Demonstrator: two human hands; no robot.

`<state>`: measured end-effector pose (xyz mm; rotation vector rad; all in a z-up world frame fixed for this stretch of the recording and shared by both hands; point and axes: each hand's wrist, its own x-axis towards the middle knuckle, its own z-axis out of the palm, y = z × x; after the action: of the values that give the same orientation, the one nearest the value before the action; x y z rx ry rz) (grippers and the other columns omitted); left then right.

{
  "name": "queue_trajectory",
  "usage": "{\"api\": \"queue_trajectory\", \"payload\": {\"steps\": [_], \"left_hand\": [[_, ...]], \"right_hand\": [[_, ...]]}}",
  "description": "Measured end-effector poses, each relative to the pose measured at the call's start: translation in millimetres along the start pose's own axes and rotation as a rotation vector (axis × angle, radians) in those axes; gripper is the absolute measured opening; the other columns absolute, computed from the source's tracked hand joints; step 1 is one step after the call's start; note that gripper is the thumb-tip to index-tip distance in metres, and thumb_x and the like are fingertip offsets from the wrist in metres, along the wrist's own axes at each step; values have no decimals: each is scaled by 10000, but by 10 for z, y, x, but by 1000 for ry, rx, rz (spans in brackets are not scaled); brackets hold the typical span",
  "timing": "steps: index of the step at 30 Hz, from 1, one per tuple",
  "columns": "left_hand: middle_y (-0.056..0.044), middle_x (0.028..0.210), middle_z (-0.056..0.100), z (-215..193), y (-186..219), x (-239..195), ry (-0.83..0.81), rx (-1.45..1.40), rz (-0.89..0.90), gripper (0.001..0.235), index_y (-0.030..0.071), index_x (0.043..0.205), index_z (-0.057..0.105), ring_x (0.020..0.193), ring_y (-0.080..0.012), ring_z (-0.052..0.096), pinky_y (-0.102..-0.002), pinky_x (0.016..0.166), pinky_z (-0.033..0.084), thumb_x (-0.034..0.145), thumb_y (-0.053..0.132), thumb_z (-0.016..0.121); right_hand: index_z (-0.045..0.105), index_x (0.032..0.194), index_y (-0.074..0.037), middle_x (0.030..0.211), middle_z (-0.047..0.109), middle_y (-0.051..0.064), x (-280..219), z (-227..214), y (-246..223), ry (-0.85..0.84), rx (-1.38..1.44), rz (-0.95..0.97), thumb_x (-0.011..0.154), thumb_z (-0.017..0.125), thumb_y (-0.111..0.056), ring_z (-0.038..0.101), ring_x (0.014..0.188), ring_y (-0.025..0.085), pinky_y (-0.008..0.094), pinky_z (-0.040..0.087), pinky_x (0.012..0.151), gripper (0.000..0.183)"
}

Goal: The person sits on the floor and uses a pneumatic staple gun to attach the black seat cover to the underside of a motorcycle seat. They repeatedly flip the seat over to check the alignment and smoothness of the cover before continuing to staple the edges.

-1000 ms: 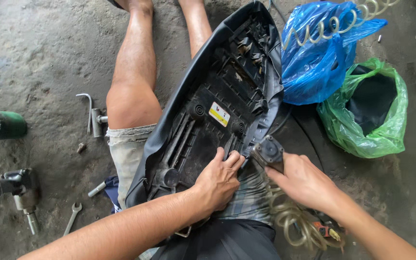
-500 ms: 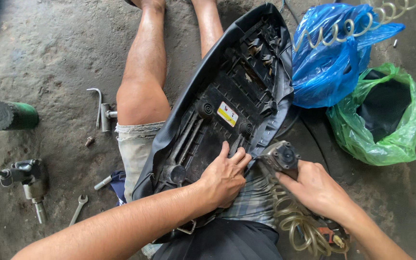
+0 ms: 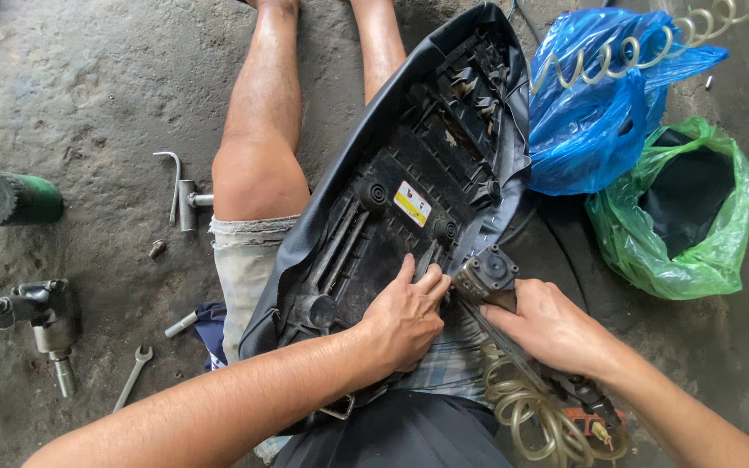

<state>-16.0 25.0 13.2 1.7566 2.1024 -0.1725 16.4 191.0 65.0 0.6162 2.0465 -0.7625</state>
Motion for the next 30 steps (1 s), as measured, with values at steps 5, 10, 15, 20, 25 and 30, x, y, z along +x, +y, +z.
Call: {"api": "queue_trajectory", "payload": {"steps": [5, 10, 15, 20, 25, 30], "left_hand": [[-180, 1155, 444, 5, -2, -7, -14, 13, 6, 431, 13, 986, 624, 1169, -339, 297, -574, 954, 246, 655, 270, 521], [-185, 1147, 445, 3, 4, -22, -15, 28, 6, 423, 9, 981, 625, 1168, -340, 299, -563, 963, 247, 669, 273, 517], [-205, 1126, 458, -18, 10, -81, 34, -6, 8, 400, -14, 978, 623, 1164, -354, 323, -557, 962, 261, 686, 232, 504], [-235, 1205, 435, 146, 79, -66, 43, -47, 38, 499, -23, 1037, 598, 1216, -387, 303, -555, 984, 243, 709, 352, 576], [-219, 1270, 403, 21, 64, -128, -29, -37, 32, 572, -1, 1071, 586, 1253, -369, 265, -542, 1012, 213, 718, 449, 610], [-207, 1288, 392, 83, 87, -76, -51, -2, 24, 515, 34, 1032, 623, 1258, -366, 250, -552, 1016, 202, 731, 450, 584]], "right_hand": [[533, 613, -36, 332, 434, 83, 77, 18, 108, -42, 12, -21, 880, 509, -229, 326, 276, 116, 252, 322, 341, 330], [516, 578, -23, 330, 447, 99, 178, 62, 261, -50, 36, -32, 861, 534, -265, 384, 279, 149, 272, 341, 348, 372], [570, 633, -12, 372, 463, 94, 128, 68, 111, -38, -25, 0, 829, 551, -245, 409, 341, 155, 291, 354, 386, 305], [622, 760, 9, 403, 501, 101, -29, 55, -55, -77, -97, 0, 863, 501, -222, 354, 326, 126, 269, 322, 370, 280], [630, 853, 10, 421, 520, 102, -32, 35, -140, -90, -116, -8, 870, 489, -215, 348, 313, 105, 254, 318, 347, 267], [524, 595, -29, 373, 439, 84, -39, -10, -231, -77, -114, -4, 843, 509, -210, 352, 333, 143, 264, 317, 365, 307]]}}
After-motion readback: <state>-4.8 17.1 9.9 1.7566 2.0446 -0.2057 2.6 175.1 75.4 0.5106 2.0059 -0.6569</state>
